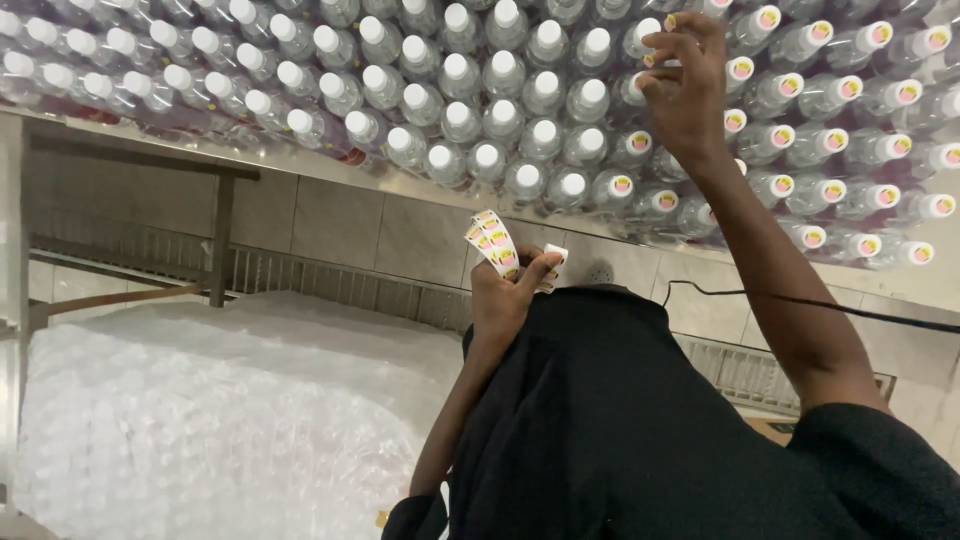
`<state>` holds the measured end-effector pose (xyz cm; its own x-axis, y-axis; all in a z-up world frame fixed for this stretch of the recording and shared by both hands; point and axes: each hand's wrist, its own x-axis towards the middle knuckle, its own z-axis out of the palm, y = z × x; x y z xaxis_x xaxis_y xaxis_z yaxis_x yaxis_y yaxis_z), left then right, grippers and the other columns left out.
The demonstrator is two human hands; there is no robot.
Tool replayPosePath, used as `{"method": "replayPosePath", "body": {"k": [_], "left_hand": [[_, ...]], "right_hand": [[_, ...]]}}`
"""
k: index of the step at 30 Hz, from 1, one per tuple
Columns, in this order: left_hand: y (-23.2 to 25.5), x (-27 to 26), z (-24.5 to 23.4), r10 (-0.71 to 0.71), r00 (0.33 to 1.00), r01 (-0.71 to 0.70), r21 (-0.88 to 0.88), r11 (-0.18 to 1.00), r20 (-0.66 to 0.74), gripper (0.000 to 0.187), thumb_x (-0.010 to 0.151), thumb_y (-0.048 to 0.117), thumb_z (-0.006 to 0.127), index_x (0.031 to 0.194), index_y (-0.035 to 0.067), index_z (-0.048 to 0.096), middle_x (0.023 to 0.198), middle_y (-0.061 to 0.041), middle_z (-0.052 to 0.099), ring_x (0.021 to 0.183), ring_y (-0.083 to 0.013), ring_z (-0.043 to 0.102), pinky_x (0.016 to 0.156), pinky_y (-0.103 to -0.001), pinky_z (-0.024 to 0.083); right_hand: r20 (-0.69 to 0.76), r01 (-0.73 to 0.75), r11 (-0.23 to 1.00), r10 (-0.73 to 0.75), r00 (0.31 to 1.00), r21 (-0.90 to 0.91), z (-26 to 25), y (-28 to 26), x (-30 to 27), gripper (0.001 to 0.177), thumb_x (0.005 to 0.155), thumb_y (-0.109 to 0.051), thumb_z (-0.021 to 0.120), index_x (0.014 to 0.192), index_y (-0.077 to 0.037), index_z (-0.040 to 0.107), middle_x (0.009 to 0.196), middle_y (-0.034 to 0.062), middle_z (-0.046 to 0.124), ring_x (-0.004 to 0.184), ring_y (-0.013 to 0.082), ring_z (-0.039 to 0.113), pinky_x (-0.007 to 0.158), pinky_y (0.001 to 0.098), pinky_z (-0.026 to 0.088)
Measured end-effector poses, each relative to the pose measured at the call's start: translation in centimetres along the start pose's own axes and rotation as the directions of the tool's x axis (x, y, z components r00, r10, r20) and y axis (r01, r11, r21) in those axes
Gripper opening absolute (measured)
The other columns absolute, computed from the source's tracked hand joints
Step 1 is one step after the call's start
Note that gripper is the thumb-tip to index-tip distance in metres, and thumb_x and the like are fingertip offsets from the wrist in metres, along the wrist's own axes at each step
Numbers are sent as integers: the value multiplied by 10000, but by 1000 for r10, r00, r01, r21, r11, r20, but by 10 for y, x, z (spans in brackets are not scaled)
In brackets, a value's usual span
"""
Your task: Applying small circular labels to the caps of water bottles.
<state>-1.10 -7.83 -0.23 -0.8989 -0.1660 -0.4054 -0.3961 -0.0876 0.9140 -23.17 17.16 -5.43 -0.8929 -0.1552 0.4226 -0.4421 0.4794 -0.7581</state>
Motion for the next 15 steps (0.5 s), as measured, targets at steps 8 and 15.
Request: {"method": "replayPosePath", "body": {"k": [8,15], "left_hand": [[7,15,-34,-25,998,18,106,994,63,237,889,295,882,911,110,735,844,-58,807,783,-158,833,736,-273,647],[3,23,-63,-36,997,24,170,985,70,222,906,282,875,860,109,745,810,-15,775,753,-101,748,686,-277,549]], "right_hand": [[-61,14,997,-19,998,-81,12,4,-8,429,997,232,752,1374,41,678,1512,228,387,1313,423,596,1000,443,707],[-133,-62,998,57,990,-31,13,-1,-5,546,982,215,893,1430,-11,678,1503,212,405,1248,391,627,1054,503,686]]}}
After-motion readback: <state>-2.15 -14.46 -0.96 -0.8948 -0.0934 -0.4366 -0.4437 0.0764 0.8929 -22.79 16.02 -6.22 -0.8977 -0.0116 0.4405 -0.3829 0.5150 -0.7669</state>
